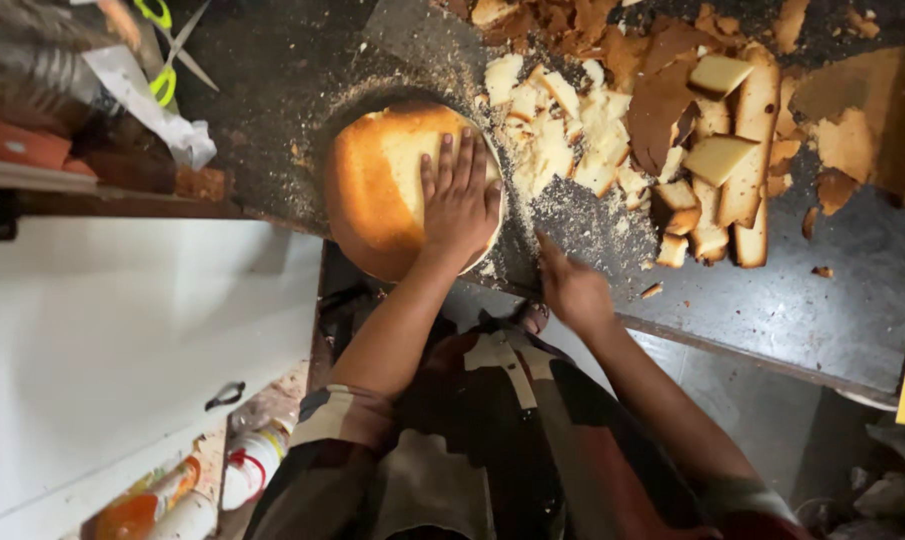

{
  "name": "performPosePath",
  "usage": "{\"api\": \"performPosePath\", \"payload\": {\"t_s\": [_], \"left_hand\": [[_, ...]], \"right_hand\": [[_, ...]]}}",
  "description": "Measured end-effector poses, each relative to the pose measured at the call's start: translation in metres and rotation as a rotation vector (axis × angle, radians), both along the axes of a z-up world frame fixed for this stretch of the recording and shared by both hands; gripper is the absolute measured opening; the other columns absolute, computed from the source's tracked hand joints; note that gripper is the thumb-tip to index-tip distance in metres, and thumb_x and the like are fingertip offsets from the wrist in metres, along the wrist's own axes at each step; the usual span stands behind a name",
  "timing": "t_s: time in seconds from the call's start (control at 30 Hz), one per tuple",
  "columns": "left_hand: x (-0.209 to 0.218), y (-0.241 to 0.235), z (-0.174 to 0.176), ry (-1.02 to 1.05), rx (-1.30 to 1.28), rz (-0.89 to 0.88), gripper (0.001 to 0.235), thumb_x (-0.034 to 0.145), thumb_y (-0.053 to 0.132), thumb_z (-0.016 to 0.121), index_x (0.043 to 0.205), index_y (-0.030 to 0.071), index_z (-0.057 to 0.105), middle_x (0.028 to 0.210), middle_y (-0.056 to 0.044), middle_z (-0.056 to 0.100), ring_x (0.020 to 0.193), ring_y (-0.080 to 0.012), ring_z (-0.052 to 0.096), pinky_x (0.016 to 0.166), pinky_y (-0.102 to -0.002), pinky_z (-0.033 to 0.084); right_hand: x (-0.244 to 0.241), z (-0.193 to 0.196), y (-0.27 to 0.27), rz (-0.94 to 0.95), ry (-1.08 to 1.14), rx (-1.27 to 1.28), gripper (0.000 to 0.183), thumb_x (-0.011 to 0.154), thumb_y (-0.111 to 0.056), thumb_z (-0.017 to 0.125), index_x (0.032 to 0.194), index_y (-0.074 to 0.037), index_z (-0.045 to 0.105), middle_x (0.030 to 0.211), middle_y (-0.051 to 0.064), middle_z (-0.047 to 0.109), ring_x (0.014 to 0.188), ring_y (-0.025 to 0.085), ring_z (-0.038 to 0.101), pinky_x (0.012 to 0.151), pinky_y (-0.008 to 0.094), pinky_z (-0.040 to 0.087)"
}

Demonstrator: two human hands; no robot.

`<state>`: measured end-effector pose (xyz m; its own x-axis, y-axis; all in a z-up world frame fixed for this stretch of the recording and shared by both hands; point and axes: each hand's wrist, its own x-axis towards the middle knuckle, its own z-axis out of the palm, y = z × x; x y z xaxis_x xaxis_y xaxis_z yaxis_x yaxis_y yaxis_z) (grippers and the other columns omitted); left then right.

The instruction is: The person trims the outer crust and top layer from a round sponge cake using a long knife, then places the trimmed cake onto a square yellow cake board.

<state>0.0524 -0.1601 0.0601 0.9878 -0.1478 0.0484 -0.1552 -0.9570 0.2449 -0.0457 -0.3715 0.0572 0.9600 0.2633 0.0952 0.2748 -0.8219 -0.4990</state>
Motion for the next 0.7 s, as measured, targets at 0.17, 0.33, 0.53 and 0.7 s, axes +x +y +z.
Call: {"api": "performPosePath", "payload": {"t_s": [0.17, 0.33, 0.53, 0.7], "left_hand": [[-0.004, 0.0, 0.001, -0.051, -0.031, -0.001, 0.066, 0.105, 0.041, 0.046, 0.16, 0.007, 0.035, 0.17, -0.011, 0.026, 0.159, -0.0333, 0.016, 0.127, -0.058, 0.005], [-0.011, 0.026, -0.016, -0.052, -0.15, -0.046, 0.072, 0.1, 0.043, 0.056, 0.157, 0.003, 0.038, 0.166, -0.019, 0.03, 0.156, -0.0361, 0.02, 0.124, -0.059, 0.01], [-0.121, 0.072, -0.048, -0.407, -0.771, 0.859, 0.087, 0.104, 0.033, 0.069, 0.162, -0.008, 0.019, 0.164, -0.037, 0.019, 0.149, -0.0507, 0.023, 0.119, -0.06, 0.025], [-0.123, 0.073, -0.026, 0.393, -2.028, 1.321, 0.061, 0.094, 0.037, 0.061, 0.145, 0.007, 0.044, 0.133, -0.015, 0.052, 0.119, -0.032, 0.053, 0.096, -0.049, 0.049]], "right_hand": [[0.039, -0.013, 0.003, 0.028, 0.109, 0.007, 0.046, 0.101, -0.021, 0.063, 0.147, -0.018, 0.055, 0.075, 0.023, 0.07, 0.066, 0.041, 0.069, 0.061, 0.052, 0.055], [-0.076, -0.03, -0.072, 0.051, 0.161, 0.109, 0.056, 0.092, -0.018, 0.061, 0.148, -0.015, 0.053, 0.089, 0.028, 0.071, 0.072, 0.046, 0.069, 0.066, 0.053, 0.057], [-0.043, -0.05, -0.076, -0.11, 0.155, 0.045, 0.022, 0.1, -0.024, 0.062, 0.113, -0.006, 0.063, 0.082, 0.025, 0.069, 0.072, 0.046, 0.068, 0.063, 0.055, 0.054], [0.126, -0.011, 0.009, 0.013, 0.16, 0.316, 0.015, 0.105, -0.019, 0.058, 0.111, -0.005, 0.057, 0.083, 0.018, 0.068, 0.071, 0.035, 0.068, 0.062, 0.046, 0.053]]}}
